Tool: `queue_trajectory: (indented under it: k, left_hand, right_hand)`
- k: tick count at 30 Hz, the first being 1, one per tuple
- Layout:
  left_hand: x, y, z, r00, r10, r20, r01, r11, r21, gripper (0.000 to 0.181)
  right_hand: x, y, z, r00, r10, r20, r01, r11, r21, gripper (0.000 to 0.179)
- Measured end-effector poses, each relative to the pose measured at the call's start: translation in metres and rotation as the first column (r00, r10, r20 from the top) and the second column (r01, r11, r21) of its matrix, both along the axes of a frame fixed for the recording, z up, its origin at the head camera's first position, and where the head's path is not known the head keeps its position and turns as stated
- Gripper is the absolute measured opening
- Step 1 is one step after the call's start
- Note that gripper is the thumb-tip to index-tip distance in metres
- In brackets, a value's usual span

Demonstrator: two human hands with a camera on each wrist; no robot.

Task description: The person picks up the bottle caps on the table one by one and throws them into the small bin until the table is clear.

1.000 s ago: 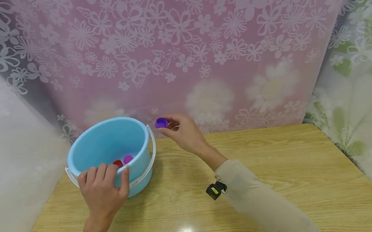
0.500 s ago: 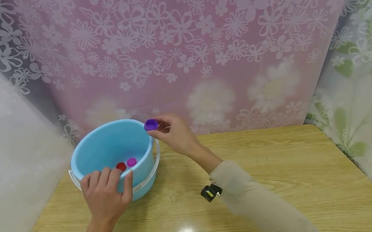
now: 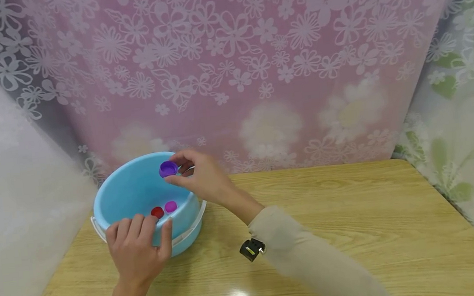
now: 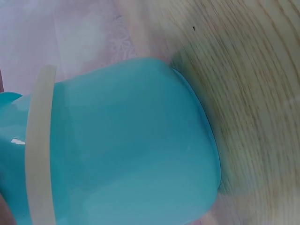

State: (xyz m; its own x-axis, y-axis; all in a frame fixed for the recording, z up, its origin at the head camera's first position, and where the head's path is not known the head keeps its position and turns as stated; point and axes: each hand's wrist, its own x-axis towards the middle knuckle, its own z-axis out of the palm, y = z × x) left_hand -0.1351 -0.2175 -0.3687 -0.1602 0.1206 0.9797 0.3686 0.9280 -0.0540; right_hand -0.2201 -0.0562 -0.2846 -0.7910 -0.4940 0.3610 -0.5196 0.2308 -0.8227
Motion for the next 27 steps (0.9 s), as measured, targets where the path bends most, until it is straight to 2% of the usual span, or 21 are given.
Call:
queue_trajectory:
  k: [8, 18, 27]
  left_hand:
    - [0.003, 0.003, 0.003, 1.0, -0.01, -0.017, 0.01, 1.0, -0.002, 0.046]
    - [0.012, 0.008, 0.006, 0.999, -0.016, -0.034, 0.016, 1.0, -0.007, 0.046]
    - [0.015, 0.011, 0.004, 0.999, -0.014, -0.036, 0.014, 1.0, -0.007, 0.046]
  right_hand:
    - [0.003, -0.004, 0.0, 0.999, 0.025, -0.034, -0.023, 0.997, 0.068, 0.039]
    - [0.004, -0.009, -0.003, 0.996, 0.044, -0.074, -0.034, 0.991, 0.131, 0.041]
    - [0.007, -0.012, -0.01, 0.996, 0.057, -0.072, -0.042, 0.981, 0.187, 0.04]
